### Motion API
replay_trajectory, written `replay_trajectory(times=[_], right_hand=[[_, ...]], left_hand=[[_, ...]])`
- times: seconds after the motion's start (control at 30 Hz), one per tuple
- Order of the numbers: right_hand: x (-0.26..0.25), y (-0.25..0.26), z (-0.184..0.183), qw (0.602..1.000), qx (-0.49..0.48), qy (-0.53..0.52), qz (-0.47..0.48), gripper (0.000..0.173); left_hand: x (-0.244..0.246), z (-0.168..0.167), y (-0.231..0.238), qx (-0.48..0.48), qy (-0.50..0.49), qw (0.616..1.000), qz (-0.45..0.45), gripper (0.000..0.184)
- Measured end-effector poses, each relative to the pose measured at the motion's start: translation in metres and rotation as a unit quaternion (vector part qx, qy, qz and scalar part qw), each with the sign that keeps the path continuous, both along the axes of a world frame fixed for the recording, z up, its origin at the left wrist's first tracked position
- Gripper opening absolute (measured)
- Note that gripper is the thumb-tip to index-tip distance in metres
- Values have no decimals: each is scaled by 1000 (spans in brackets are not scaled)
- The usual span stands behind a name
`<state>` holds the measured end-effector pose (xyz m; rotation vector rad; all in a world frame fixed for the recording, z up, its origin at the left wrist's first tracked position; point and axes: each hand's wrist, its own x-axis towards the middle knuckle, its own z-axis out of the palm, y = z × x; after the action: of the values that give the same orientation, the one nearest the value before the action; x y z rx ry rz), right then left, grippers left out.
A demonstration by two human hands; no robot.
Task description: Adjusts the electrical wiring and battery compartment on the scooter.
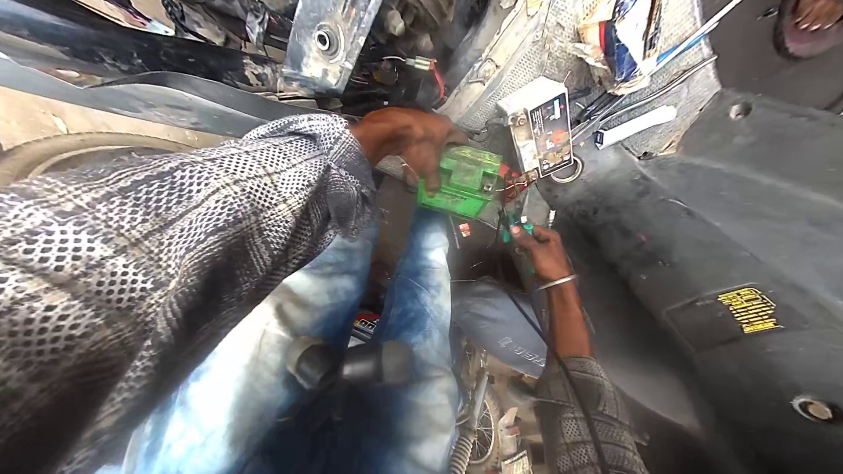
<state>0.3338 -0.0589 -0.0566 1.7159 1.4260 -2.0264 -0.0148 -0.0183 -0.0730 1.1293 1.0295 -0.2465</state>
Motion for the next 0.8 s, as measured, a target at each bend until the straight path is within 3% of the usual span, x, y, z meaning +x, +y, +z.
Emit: replay_trajectory(times=[0.37,0.5,0.8], right_hand=[[5,45,-57,974,-125,187,-34,19],[4,45,-54,947,-216,213,-108,22],[6,50,-55,925,-264,247,-122,17]], left_hand=[[0,-1,0,17,3,1000,-18,79],[0,0,-4,25,1,999,-26,74],[2,0,-1,19,6,999,-44,76]])
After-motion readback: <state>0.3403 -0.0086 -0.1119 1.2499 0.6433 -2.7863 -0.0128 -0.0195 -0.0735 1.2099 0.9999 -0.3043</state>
